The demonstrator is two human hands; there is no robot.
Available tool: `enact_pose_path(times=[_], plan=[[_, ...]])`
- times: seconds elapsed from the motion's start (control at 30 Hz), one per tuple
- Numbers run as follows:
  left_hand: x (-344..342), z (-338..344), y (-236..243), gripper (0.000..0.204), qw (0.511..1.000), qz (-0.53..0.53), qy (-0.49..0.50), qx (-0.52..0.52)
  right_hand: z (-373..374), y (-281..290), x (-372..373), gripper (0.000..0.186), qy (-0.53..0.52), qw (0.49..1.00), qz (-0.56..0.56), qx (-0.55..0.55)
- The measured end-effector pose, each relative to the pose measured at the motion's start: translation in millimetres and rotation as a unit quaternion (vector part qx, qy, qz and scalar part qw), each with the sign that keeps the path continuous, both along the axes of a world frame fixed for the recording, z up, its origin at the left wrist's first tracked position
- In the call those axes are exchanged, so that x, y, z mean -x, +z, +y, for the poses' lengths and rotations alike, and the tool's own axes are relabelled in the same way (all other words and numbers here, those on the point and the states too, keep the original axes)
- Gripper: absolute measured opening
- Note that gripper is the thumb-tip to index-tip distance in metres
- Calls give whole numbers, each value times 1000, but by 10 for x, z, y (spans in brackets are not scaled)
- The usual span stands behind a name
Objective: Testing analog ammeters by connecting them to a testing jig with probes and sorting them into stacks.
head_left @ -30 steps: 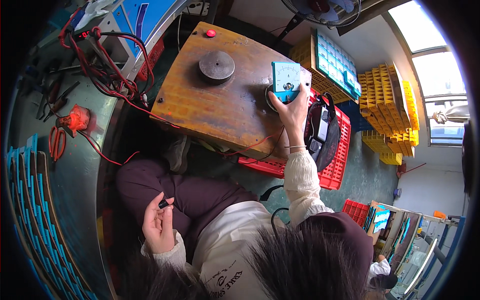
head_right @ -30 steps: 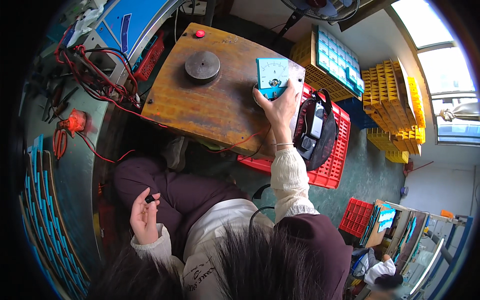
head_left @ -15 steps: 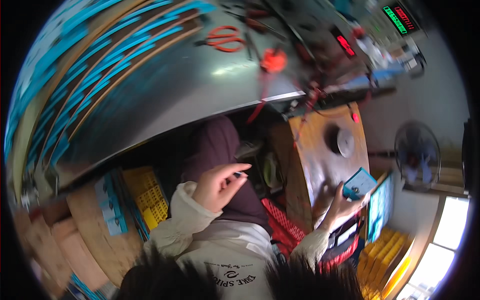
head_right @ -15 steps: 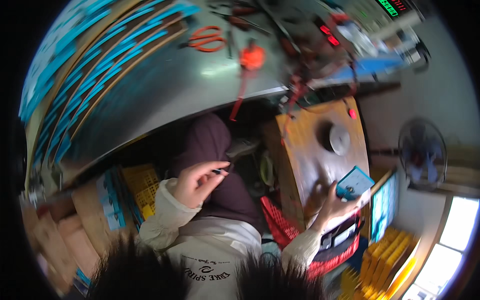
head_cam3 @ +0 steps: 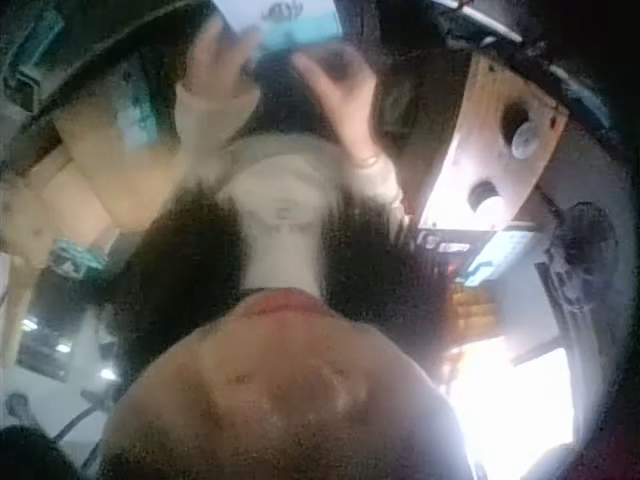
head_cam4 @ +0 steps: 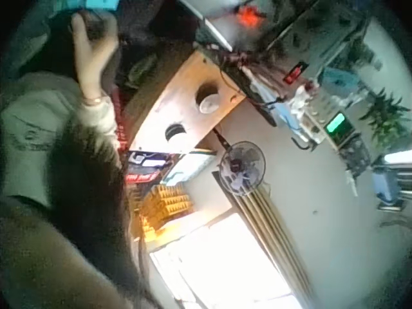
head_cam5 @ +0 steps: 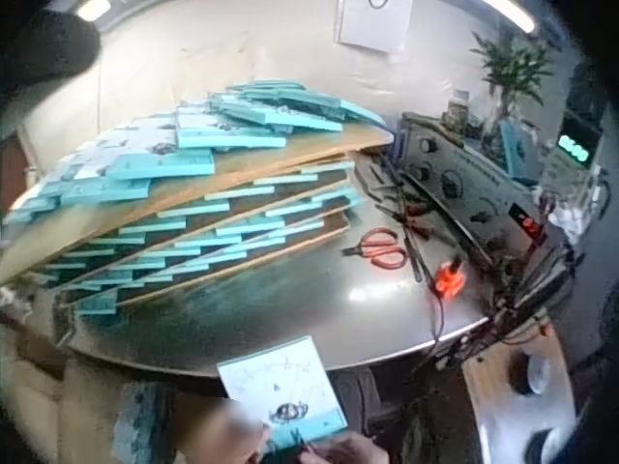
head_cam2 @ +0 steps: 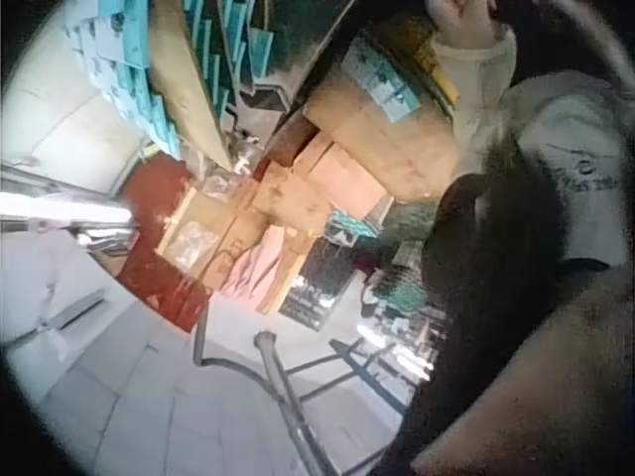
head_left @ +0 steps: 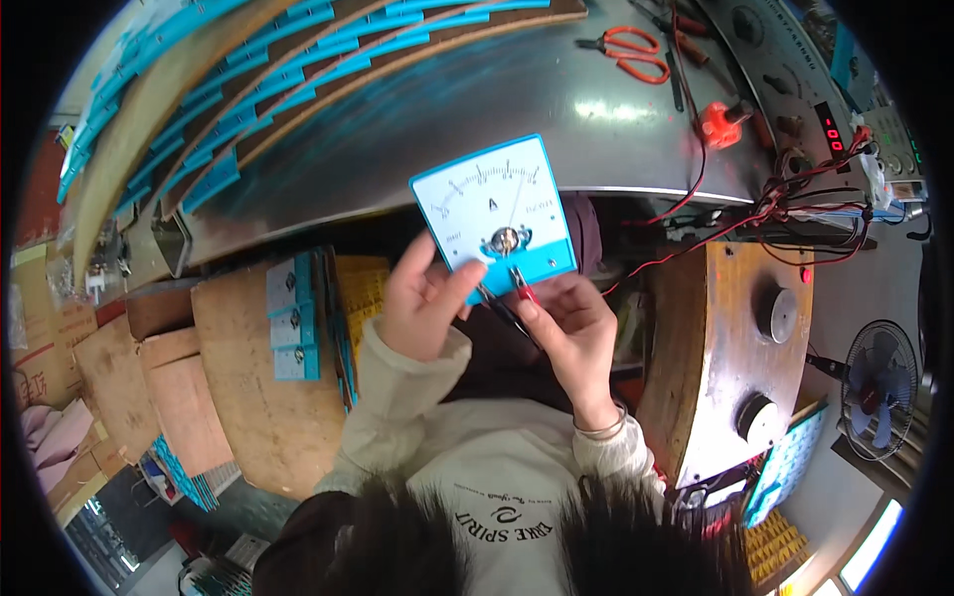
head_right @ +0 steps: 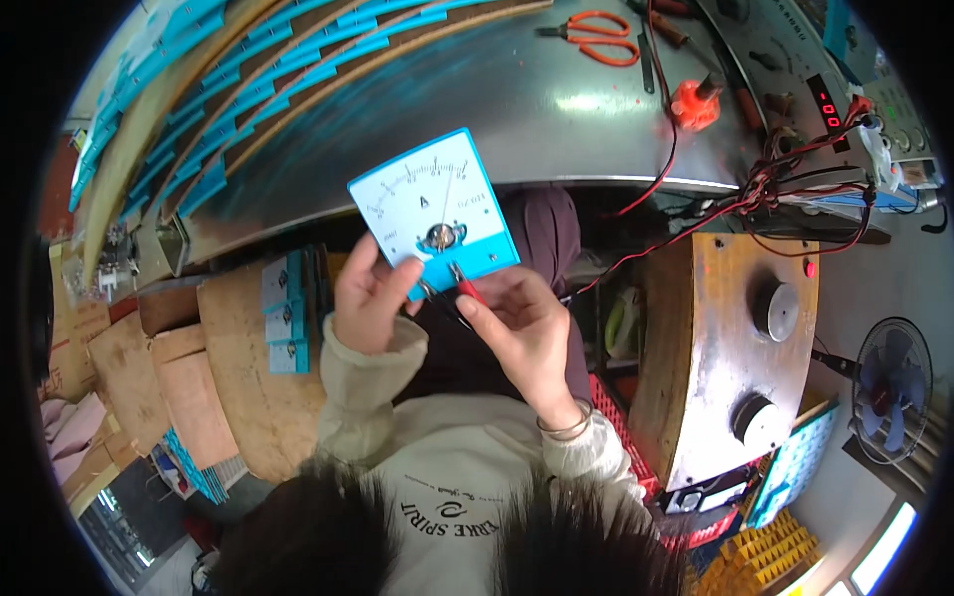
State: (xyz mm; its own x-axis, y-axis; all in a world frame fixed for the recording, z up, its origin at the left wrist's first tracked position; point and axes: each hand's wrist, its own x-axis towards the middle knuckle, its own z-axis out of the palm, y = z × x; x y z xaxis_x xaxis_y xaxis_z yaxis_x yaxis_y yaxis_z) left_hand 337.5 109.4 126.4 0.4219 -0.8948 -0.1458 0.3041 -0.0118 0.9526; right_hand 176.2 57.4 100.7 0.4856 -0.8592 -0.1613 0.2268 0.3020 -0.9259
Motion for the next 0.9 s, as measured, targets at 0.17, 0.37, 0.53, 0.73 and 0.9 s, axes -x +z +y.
enact_pose_path(times=[0.17,0.37,0.53,0.73,0.9], plan=[[44,21,-136,49,998,-7,-29,-48,95,-78,162,12,-27,994,84,64],[116,-5,-149,49,998,0,-33,-56,81,-56,221,14,-46,988,118,93],[217,-56,-174,50,997,-10,-53,-53,50,-78,344,15,-48,985,122,110],[352,-128,-182,51,997,-11,-52,-57,5,-99,485,15,-55,982,129,125],[308,-185,-114,54,985,-13,-134,-108,-3,-103,591,18,-43,976,151,153]])
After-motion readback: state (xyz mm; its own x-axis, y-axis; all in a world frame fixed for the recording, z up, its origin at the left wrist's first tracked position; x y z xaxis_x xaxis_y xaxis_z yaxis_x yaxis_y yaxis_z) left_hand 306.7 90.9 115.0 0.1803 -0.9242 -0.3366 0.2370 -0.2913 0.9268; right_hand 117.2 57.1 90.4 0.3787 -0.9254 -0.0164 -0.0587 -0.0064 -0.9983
